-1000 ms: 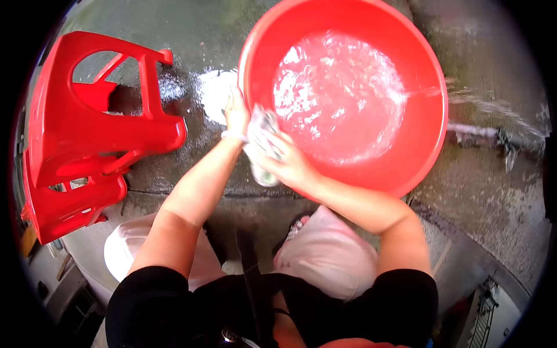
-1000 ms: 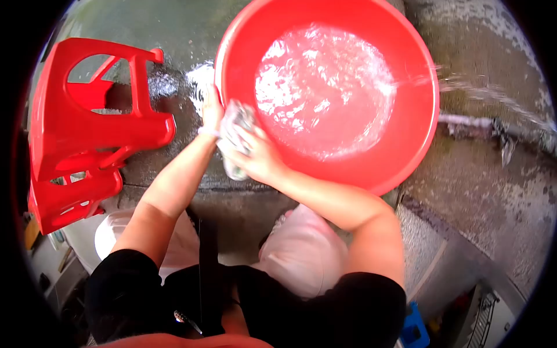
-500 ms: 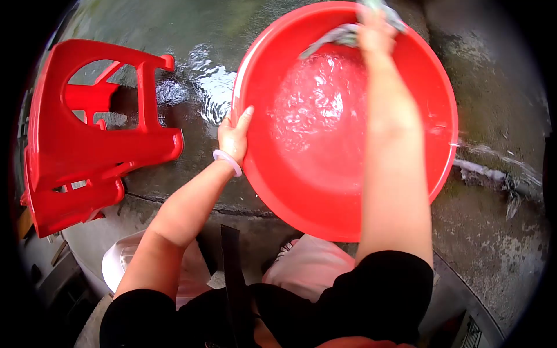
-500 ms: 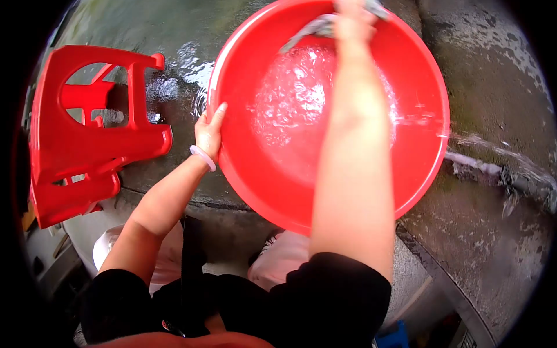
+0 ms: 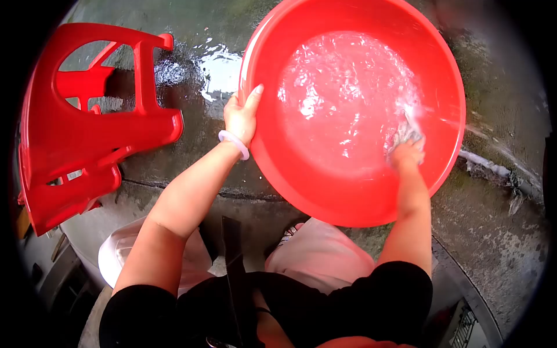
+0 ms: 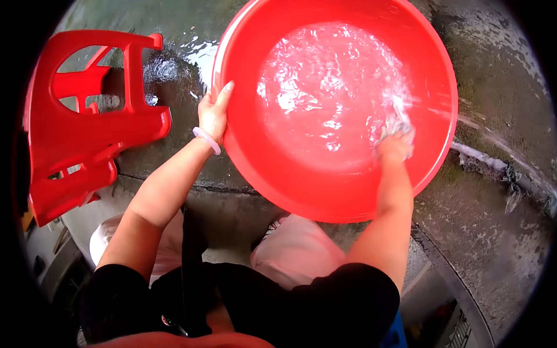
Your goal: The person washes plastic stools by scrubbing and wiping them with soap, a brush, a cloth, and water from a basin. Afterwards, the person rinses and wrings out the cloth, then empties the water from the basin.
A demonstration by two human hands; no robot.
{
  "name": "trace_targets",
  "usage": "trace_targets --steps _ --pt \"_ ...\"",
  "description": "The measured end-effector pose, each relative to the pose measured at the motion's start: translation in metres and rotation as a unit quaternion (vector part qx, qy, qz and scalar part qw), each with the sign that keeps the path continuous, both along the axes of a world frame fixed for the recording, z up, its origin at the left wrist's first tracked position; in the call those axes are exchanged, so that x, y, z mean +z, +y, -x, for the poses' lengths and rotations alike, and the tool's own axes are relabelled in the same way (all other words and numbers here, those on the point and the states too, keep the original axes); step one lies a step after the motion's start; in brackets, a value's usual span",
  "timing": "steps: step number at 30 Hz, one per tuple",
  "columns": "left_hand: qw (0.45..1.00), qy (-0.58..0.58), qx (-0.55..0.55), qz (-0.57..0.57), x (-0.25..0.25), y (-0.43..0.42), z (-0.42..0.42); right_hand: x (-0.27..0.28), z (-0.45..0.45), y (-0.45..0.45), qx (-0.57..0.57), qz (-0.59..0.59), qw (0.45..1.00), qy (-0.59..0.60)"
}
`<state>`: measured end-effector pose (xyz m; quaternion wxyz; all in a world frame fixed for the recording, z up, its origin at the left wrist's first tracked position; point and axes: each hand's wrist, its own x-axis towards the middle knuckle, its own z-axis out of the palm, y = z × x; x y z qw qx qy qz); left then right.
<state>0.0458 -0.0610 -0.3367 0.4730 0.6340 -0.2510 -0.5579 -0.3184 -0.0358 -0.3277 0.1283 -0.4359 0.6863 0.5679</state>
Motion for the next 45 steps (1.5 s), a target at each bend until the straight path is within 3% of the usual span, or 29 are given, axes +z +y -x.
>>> trace_targets --steps 3,4,5,9,11,12,13,15,17,18,20,21,22,23,24,25,26,27,28,29,30,31,32,33,35,36,38,42,45 --pt "1.0 0.01 0.008 0.0 0.0 0.0 0.001 -0.076 0.003 0.065 0.035 0.027 0.994 -0.103" --pt "1.0 0.009 0.011 0.001 0.002 -0.002 0.001 -0.07 -0.012 0.064 0.062 -0.086 0.962 -0.253" --pt "1.0 0.008 0.012 0.002 0.007 -0.001 0.002 -0.085 -0.028 0.067 0.035 -0.114 0.936 -0.332" --pt "1.0 -0.009 0.009 -0.006 0.003 0.0 0.003 -0.086 -0.115 0.053 -0.073 0.006 0.871 -0.485" --pt "1.0 -0.023 0.007 0.005 0.002 -0.001 0.002 -0.082 -0.16 0.015 -0.201 -0.032 0.765 -0.611" --pt "0.999 -0.03 0.006 0.01 0.001 0.0 0.002 -0.093 -0.179 0.005 -0.359 0.022 0.696 -0.621" --pt "0.999 -0.043 0.005 0.012 -0.002 -0.001 0.001 -0.087 -0.197 -0.023 -0.385 0.027 0.697 -0.604" --pt "0.997 -0.072 0.005 0.017 -0.009 0.0 -0.001 -0.198 -0.193 -0.064 -0.614 0.068 0.32 -0.719" --pt "0.998 -0.064 0.004 0.011 -0.002 -0.001 0.002 -0.104 -0.219 -0.13 -0.6 0.18 0.353 -0.696" --pt "0.998 -0.068 0.002 0.008 -0.002 0.0 0.002 -0.103 -0.216 -0.156 -0.576 0.27 0.291 -0.715" --pt "0.998 -0.063 0.003 0.006 -0.001 -0.001 0.002 -0.092 -0.191 -0.211 -0.477 0.391 0.271 -0.739" --pt "0.998 -0.062 0.005 0.007 -0.001 0.0 0.002 -0.094 -0.166 -0.236 -0.421 0.47 0.291 -0.719" --pt "0.998 -0.06 0.006 0.008 -0.001 0.0 0.003 -0.097 -0.127 -0.257 -0.41 0.481 0.248 -0.734" --pt "0.998 -0.057 0.007 0.011 0.0 -0.001 0.003 -0.11 -0.085 -0.279 -0.318 0.547 0.247 -0.734" --pt "0.997 -0.077 0.003 0.006 0.0 -0.001 0.003 -0.052 -0.079 -0.256 -0.343 0.619 0.293 -0.642" --pt "0.996 -0.085 -0.001 0.002 -0.003 -0.001 0.0 -0.069 -0.033 -0.263 -0.3 0.656 0.268 -0.638" --pt "0.996 -0.09 -0.005 -0.001 -0.008 0.0 -0.001 -0.058 0.0 -0.252 -0.368 0.647 0.322 -0.585" --pt "0.996 -0.094 -0.007 -0.003 -0.01 -0.001 -0.001 -0.071 0.041 -0.242 -0.316 0.691 0.371 -0.534" --pt "0.998 -0.064 0.008 0.019 -0.008 -0.001 0.001 -0.089 0.087 -0.225 -0.321 0.695 0.374 -0.523" --pt "0.997 -0.082 0.007 0.012 -0.006 -0.002 0.001 -0.066 0.08 -0.189 -0.319 0.711 0.404 -0.479" --pt "0.995 -0.1 0.004 0.003 -0.004 -0.001 0.001 -0.086 0.104 -0.185 -0.382 0.727 0.438 -0.364" --pt "0.993 -0.118 -0.001 -0.005 -0.002 -0.001 0.002 -0.082 0.115 -0.14 -0.341 0.705 0.472 -0.404" --pt "0.992 -0.129 -0.003 0.001 -0.002 -0.002 0.001 -0.059 0.095 -0.116 -0.368 0.712 0.455 -0.388" --pt "0.99 -0.141 -0.005 0.009 -0.004 -0.002 0.0 -0.065 0.092 -0.094 -0.397 0.711 0.357 -0.459" --pt "0.987 -0.16 -0.01 0.012 -0.008 -0.002 0.001 -0.084 0.089 -0.069 -0.414 0.681 0.333 -0.504" --pt "0.985 -0.169 -0.014 0.007 -0.01 -0.002 0.0 -0.058 0.051 -0.056 -0.46 0.673 0.265 -0.516" --pt "0.986 -0.168 -0.017 0.012 -0.008 -0.002 -0.001 -0.029 0.017 -0.039 -0.516 0.623 0.255 -0.529" --pt "0.982 -0.189 -0.022 0.0 -0.006 -0.002 0.0 0.036 -0.045 -0.002 -0.539 0.555 0.124 -0.621" --pt "0.969 -0.243 -0.046 0.02 -0.015 -0.003 -0.003 0.052 -0.043 0.024 -0.487 0.538 0.413 -0.55"
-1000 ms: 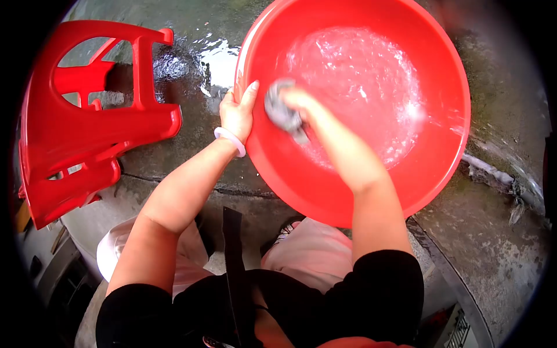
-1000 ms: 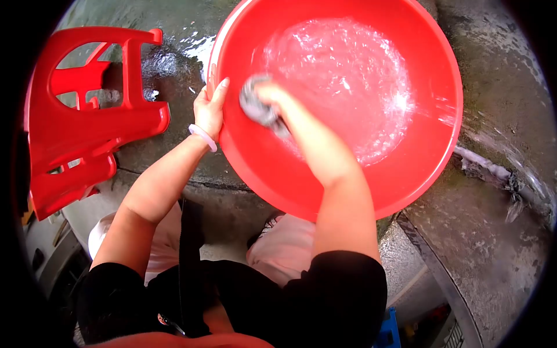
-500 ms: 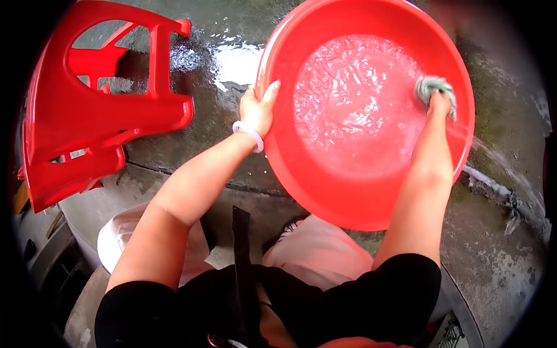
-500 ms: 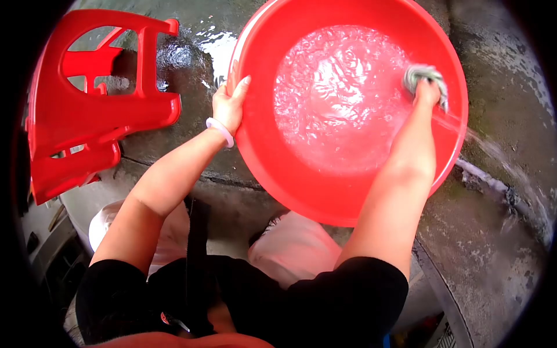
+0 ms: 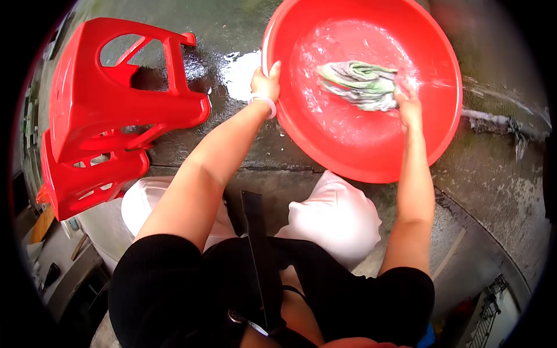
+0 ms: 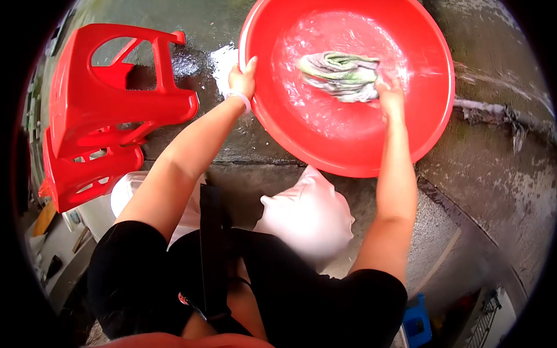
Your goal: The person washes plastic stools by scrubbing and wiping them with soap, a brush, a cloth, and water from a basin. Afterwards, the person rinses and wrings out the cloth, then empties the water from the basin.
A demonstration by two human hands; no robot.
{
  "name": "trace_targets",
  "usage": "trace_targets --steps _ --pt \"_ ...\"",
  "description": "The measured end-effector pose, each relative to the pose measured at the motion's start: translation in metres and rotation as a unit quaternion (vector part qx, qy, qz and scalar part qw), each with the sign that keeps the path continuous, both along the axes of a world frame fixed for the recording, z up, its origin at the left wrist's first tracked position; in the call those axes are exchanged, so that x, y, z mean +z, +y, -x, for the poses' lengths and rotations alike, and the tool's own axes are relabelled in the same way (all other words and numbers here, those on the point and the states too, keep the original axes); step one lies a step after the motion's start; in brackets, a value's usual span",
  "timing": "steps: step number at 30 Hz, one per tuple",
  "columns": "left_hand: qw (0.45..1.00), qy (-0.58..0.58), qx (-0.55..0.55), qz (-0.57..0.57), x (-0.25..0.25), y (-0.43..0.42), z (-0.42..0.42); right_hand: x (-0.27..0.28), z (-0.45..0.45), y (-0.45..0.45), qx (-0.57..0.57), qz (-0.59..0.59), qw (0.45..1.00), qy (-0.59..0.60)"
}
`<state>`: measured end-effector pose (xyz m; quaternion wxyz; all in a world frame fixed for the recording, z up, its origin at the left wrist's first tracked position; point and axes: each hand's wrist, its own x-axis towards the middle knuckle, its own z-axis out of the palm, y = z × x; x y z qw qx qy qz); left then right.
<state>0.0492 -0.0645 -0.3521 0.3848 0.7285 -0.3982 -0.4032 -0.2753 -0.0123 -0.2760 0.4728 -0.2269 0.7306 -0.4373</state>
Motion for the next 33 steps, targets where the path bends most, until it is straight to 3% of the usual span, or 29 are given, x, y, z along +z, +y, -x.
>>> trace_targets --steps 1,4,5,6,8,10,12,13,14,15,16,18,19,20,21,24,25,26,27,31,33 --pt "1.0 0.011 -0.009 -0.024 0.018 0.002 0.002 -0.025 0.023 0.005 0.119 -0.061 0.976 0.172" --pt "0.991 -0.124 -0.02 -0.05 0.018 0.0 0.001 -0.103 0.089 0.026 0.161 -0.177 0.964 0.118" --pt "0.972 -0.232 -0.04 -0.009 0.009 -0.002 -0.002 -0.134 0.113 0.03 0.14 -0.214 0.938 0.234" --pt "0.938 -0.323 -0.101 0.075 0.017 -0.001 -0.001 -0.164 0.135 0.035 0.117 -0.25 0.897 0.345" --pt "0.817 -0.479 -0.218 0.235 0.045 0.006 0.009 -0.19 0.128 0.038 0.058 -0.278 0.805 0.521" --pt "0.81 -0.382 -0.36 0.261 0.039 0.014 0.036 -0.18 0.043 0.02 -0.011 -0.261 0.715 0.648" --pt "0.883 -0.251 -0.383 0.101 0.045 0.037 0.082 -0.157 -0.024 0.005 0.21 -0.249 0.781 0.533" --pt "0.932 -0.124 -0.339 -0.008 0.016 0.038 0.097 -0.159 -0.026 0.002 0.228 -0.213 0.884 0.349" --pt "0.927 0.121 -0.316 -0.161 0.005 0.033 0.104 -0.159 -0.029 -0.009 0.244 -0.162 0.945 0.145" --pt "0.884 0.321 -0.231 -0.25 -0.012 0.033 0.113 -0.16 -0.046 -0.02 0.26 -0.108 0.957 -0.071" --pt "0.791 0.508 -0.136 -0.311 -0.021 0.036 0.113 -0.136 -0.072 -0.023 0.265 -0.059 0.959 -0.078" --pt "0.869 0.394 -0.039 -0.297 0.025 0.032 0.102 -0.06 -0.105 -0.013 0.289 0.04 0.953 -0.075" --pt "0.822 0.505 -0.03 -0.262 -0.001 0.018 0.096 -0.053 -0.11 -0.01 0.311 0.062 0.944 -0.088" --pt "0.762 0.608 -0.026 -0.222 -0.024 0.01 0.088 -0.043 -0.113 -0.007 0.351 0.107 0.93 -0.024" --pt "0.726 0.638 0.011 -0.257 0.021 0.009 0.074 -0.031 -0.123 -0.002 0.353 0.129 0.927 0.008" --pt "0.51 0.806 -0.16 -0.254 -0.04 -0.017 0.059 -0.001 -0.154 0.017 0.335 0.265 0.889 0.162" --pt "0.582 0.776 -0.12 -0.212 -0.046 -0.015 0.071 0.017 -0.166 0.02 0.311 0.349 0.848 0.25" --pt "0.59 0.768 -0.171 -0.184 -0.018 -0.006 0.077 0.021 -0.168 0.018 0.309 0.361 0.843 0.252" --pt "0.602 0.766 -0.154 -0.164 -0.021 -0.001 0.077 0.022 -0.167 0.015 0.305 0.37 0.839 0.257" --pt "0.629 0.763 -0.096 -0.112 -0.067 0.008 0.111 0.006 -0.15 0.001 0.256 0.363 0.855 0.267" --pt "0.783 0.59 -0.085 -0.18 0.014 0.032 0.105 -0.001 -0.132 -0.007 0.242 0.323 0.89 0.211"
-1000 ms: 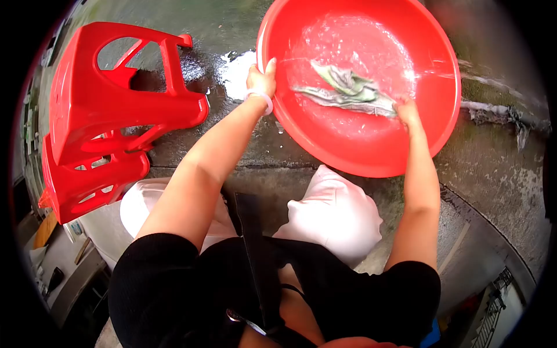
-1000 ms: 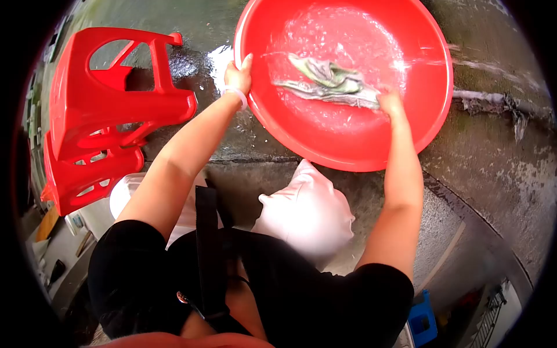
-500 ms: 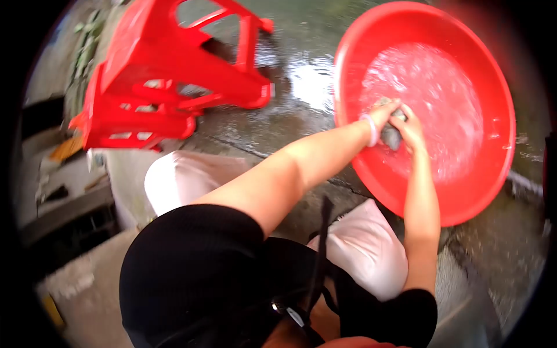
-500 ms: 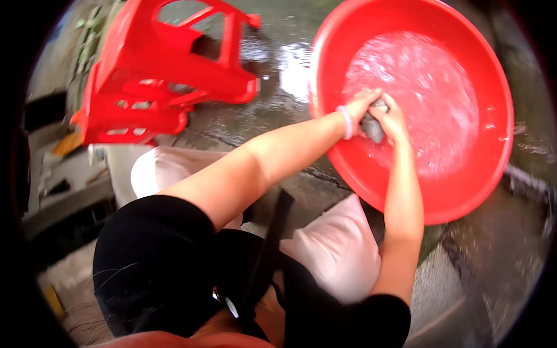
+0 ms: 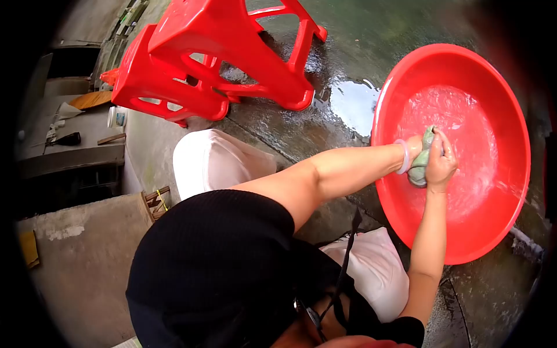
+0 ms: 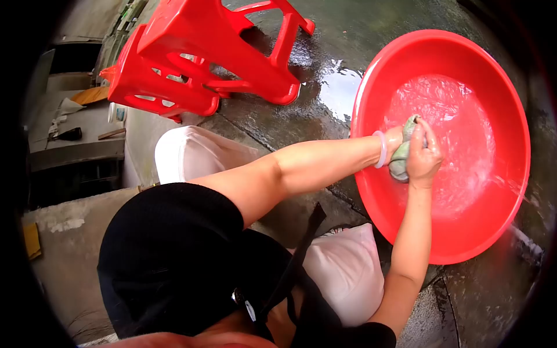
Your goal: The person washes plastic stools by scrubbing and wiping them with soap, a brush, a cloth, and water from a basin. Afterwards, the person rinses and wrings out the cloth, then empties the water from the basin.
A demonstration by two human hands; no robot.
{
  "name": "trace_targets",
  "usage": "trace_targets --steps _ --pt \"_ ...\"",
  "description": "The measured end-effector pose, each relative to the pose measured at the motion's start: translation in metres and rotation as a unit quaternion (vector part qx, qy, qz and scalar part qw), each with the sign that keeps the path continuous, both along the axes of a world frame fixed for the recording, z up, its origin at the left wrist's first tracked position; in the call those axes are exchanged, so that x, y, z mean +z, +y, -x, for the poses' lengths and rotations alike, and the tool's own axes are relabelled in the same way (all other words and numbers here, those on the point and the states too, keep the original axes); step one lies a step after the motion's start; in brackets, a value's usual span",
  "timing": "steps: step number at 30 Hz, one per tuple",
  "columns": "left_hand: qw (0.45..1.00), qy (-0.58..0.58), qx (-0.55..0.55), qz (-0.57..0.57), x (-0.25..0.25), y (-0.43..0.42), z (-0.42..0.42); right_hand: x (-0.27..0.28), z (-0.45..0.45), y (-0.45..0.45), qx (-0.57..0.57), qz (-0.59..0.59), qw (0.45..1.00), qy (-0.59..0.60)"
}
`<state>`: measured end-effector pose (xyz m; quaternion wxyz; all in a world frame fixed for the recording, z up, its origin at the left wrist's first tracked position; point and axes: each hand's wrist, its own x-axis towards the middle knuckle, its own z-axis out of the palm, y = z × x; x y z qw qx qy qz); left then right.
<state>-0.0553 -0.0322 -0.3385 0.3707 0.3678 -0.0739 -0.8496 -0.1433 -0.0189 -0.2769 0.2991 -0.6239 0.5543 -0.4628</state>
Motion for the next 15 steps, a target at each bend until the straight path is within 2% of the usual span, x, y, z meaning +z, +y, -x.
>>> trace_targets --steps 1,2,3,4,5,6,7,8,9,11,13,15 --pt "0.993 -0.117 -0.028 -0.003 0.029 0.004 -0.001 -0.018 0.019 -0.006 -0.022 -0.013 0.999 0.021" --pt "0.981 -0.175 -0.034 0.08 0.01 0.004 0.006 -0.047 0.045 -0.011 -0.045 -0.027 0.998 0.042" --pt "0.948 -0.315 -0.019 0.026 0.0 0.003 0.003 -0.063 0.067 -0.009 -0.072 -0.045 0.994 0.065" --pt "0.886 -0.443 -0.108 0.088 0.023 -0.002 -0.01 -0.061 0.083 -0.006 -0.099 -0.111 0.981 0.125" --pt "0.852 -0.483 -0.142 0.14 0.024 -0.015 -0.023 -0.057 0.102 -0.002 -0.131 -0.18 0.957 0.186" --pt "0.835 -0.511 -0.17 0.115 0.032 -0.029 -0.032 -0.055 0.123 0.005 -0.16 -0.254 0.921 0.247" --pt "0.82 -0.531 -0.134 0.164 0.003 -0.042 -0.04 -0.062 0.146 0.008 -0.171 -0.266 0.907 0.279" --pt "0.884 -0.462 -0.068 0.016 0.027 -0.053 -0.043 -0.066 0.168 0.007 -0.185 -0.271 0.893 0.308" --pt "0.921 -0.388 0.019 0.013 0.026 -0.063 -0.046 -0.058 0.18 0.008 -0.205 -0.301 0.873 0.326" --pt "0.932 -0.361 0.004 0.034 0.026 -0.077 -0.055 -0.031 0.199 0.013 -0.24 -0.358 0.831 0.352" --pt "0.936 -0.348 0.051 0.0 0.055 -0.078 -0.062 -0.036 0.237 0.026 -0.263 -0.383 0.792 0.397" --pt "0.932 -0.326 0.153 0.034 0.049 -0.084 -0.071 -0.043 0.255 0.031 -0.252 -0.408 0.745 0.463"
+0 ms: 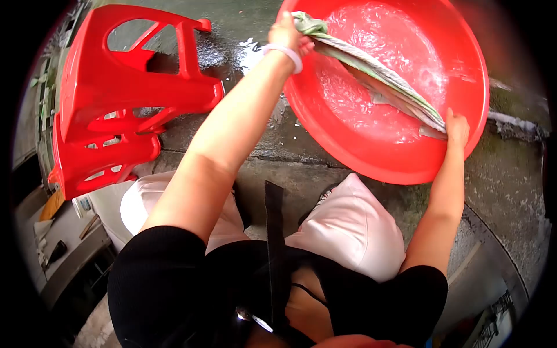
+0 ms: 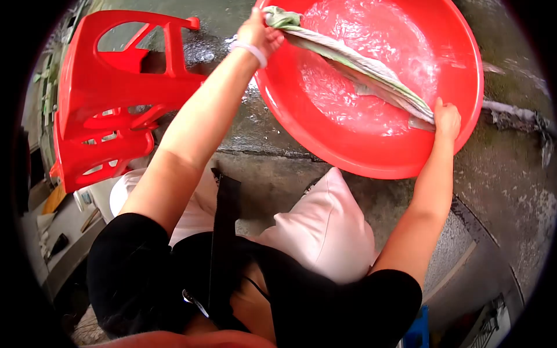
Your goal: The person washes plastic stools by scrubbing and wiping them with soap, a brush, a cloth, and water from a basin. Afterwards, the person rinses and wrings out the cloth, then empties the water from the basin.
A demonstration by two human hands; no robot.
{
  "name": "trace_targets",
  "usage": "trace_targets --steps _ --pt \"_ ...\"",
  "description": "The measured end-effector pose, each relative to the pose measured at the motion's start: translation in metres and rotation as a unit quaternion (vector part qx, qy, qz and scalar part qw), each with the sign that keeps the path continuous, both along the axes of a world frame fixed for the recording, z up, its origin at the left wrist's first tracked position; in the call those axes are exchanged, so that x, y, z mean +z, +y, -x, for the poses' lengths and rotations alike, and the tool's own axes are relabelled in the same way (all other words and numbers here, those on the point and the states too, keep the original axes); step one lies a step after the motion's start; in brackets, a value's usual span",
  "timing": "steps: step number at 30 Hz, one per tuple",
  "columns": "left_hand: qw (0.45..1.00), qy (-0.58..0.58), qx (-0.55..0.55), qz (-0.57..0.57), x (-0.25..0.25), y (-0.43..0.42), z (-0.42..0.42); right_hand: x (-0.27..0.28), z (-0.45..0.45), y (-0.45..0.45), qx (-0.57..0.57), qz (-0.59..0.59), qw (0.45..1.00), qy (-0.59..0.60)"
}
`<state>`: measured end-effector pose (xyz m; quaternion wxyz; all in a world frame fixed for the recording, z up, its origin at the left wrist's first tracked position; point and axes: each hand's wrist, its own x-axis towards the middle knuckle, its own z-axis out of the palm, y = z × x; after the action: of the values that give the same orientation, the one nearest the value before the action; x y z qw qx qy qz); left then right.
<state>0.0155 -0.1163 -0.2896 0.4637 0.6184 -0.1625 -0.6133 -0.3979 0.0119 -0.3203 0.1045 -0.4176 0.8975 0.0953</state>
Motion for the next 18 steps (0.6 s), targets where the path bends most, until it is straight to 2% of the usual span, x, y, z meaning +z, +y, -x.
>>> trace_targets --steps 1,2,3,4,5,6,7,8,9,10,11,14,15,16,17,18 --pt "0.998 -0.012 0.066 0.012 0.009 0.004 0.007 -0.005 0.0 -0.002 0.018 -0.043 0.998 0.033" --pt "0.998 -0.041 0.031 0.037 0.014 0.011 0.012 -0.008 -0.003 -0.002 0.035 -0.085 0.994 0.064" --pt "0.995 -0.07 -0.004 0.064 0.02 0.018 0.015 0.015 -0.041 -0.012 0.06 -0.153 0.985 0.051" --pt "0.99 -0.098 -0.037 0.093 0.023 0.02 0.018 -0.019 -0.049 -0.005 0.144 -0.076 0.982 0.093" --pt "0.99 -0.065 -0.076 0.097 0.012 0.024 0.017 -0.05 -0.061 -0.014 0.198 -0.072 0.973 0.094" --pt "0.991 -0.076 -0.058 0.092 0.007 0.033 0.024 -0.057 -0.097 -0.022 0.213 -0.064 0.974 0.041" --pt "0.992 -0.037 -0.104 0.064 -0.001 0.042 0.024 -0.098 -0.112 -0.031 0.262 0.002 0.962 -0.082" --pt "0.988 0.002 -0.149 0.035 -0.007 0.051 0.024 -0.115 -0.151 -0.022 0.269 -0.005 0.958 -0.097" --pt "0.989 0.0 -0.143 0.023 -0.006 0.065 0.029 -0.105 -0.192 -0.009 0.309 0.04 0.945 -0.094" --pt "0.991 -0.003 -0.137 0.011 -0.004 0.08 0.037 -0.074 -0.217 -0.009 0.356 -0.089 0.92 -0.14" --pt "0.984 -0.055 -0.17 0.016 -0.002 0.091 0.041 -0.081 -0.219 -0.004 0.424 -0.082 0.876 -0.213" --pt "0.975 -0.008 -0.217 -0.039 -0.009 0.111 0.046 -0.097 -0.184 -0.01 0.323 -0.076 0.853 -0.403" --pt "0.975 0.034 -0.202 -0.084 -0.014 0.112 0.047 -0.109 -0.171 -0.015 0.249 -0.013 0.891 -0.379" --pt "0.971 0.076 -0.188 -0.13 -0.021 0.113 0.047 -0.103 -0.161 -0.021 0.18 -0.005 0.928 -0.327" --pt "0.962 0.119 -0.174 -0.174 -0.024 0.112 0.05 -0.101 -0.152 -0.033 0.169 -0.021 0.953 -0.249" --pt "0.954 0.144 -0.158 -0.21 -0.026 0.11 0.055 -0.051 -0.155 -0.036 0.203 -0.026 0.943 -0.261"
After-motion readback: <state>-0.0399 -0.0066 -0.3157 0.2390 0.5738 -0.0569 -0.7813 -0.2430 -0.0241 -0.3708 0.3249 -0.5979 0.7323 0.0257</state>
